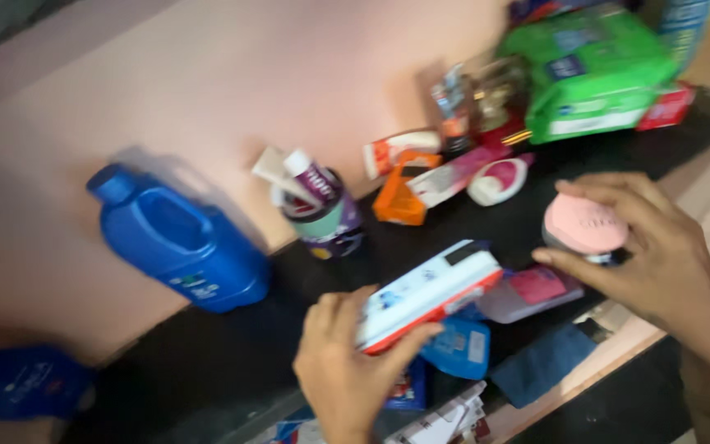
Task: The person repeatedly picks up various household items from a wall shelf, including bottles, boxes, and tubes, and places them onto a nearby wooden table. The person continues this process, moving items one or two at a time from the shelf to the table.
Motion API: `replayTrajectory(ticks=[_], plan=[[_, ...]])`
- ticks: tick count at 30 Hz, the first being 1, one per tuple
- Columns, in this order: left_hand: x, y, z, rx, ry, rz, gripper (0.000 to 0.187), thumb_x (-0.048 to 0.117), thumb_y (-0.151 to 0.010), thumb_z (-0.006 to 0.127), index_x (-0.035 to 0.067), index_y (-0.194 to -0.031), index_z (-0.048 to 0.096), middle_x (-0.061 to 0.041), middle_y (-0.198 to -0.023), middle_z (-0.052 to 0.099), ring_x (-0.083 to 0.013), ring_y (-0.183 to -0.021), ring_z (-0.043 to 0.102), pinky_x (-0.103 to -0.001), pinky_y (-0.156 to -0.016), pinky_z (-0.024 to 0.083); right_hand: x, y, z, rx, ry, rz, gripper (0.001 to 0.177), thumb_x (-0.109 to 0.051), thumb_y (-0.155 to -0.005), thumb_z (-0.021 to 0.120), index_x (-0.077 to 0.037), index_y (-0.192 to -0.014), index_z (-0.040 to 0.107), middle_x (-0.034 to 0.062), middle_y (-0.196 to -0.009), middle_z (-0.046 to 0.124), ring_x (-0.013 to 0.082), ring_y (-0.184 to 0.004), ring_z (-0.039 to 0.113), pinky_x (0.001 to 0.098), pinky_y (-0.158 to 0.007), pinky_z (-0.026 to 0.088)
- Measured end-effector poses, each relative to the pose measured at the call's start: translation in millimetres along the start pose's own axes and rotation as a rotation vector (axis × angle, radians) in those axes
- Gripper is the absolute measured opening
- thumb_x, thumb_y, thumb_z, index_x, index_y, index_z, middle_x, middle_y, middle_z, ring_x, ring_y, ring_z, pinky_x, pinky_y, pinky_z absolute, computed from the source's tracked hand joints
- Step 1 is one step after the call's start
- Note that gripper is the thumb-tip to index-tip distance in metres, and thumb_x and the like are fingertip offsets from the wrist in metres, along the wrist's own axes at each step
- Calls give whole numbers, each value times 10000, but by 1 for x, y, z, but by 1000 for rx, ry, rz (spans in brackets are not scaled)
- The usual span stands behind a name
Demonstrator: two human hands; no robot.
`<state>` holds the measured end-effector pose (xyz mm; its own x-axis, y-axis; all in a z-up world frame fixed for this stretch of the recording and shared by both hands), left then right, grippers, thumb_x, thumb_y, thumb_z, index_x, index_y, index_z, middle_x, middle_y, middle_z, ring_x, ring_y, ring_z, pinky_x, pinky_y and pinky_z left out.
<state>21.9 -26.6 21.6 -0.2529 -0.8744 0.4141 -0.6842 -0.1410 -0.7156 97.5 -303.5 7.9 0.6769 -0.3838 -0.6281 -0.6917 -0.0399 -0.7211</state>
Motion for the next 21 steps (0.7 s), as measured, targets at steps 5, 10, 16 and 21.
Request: replayTrajectory(ticks=[5,10,16,21], plan=[[33,14,17,85,-5,12,589,431,-516,966,74,-931,749,-65,-855,668,-281,-789,636,-401,-695,519,21,58,-76,28,203,119,598,-153,-645,894,-34,-1190,678,91,-1204,673,149,-1077,670,293,-921,558],[113,69,75,63,191,104,630,422,-506,982,74,-965,726,-77,-849,622,-292,-803,602,-419,-716,480,45,137,-173,61,376,170,653,-187,-634,896,-23,-1225,672,95,-1207,662,196,-1081,672,324,-922,551],[252,160,184,-186,459,187,602,434,-542,989,82,-962,739,-65,-846,648,-280,-782,600,-408,-675,483,56,254,-306,138,322,663,676,-202,-661,908,-124,-1293,681,30,-1289,639,198,-914,744,345,-756,593],[366,240,262,-373,655,303,569,446,-568,980,100,-956,749,-60,-865,648,-283,-804,615,-406,-686,501,48,341,-403,295,601,627,651,-228,-614,909,-135,-1222,698,59,-1218,651,216,-1026,701,365,-863,574]])
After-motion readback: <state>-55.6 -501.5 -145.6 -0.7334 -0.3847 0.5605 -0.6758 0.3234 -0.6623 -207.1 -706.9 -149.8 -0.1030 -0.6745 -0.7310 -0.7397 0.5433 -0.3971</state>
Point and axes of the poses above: each hand's wrist, its own y-axis away from the middle knuckle, its own z-axis out of the palm, x = y × z, the point moved 1 cm from there along -y, towards the middle knuckle
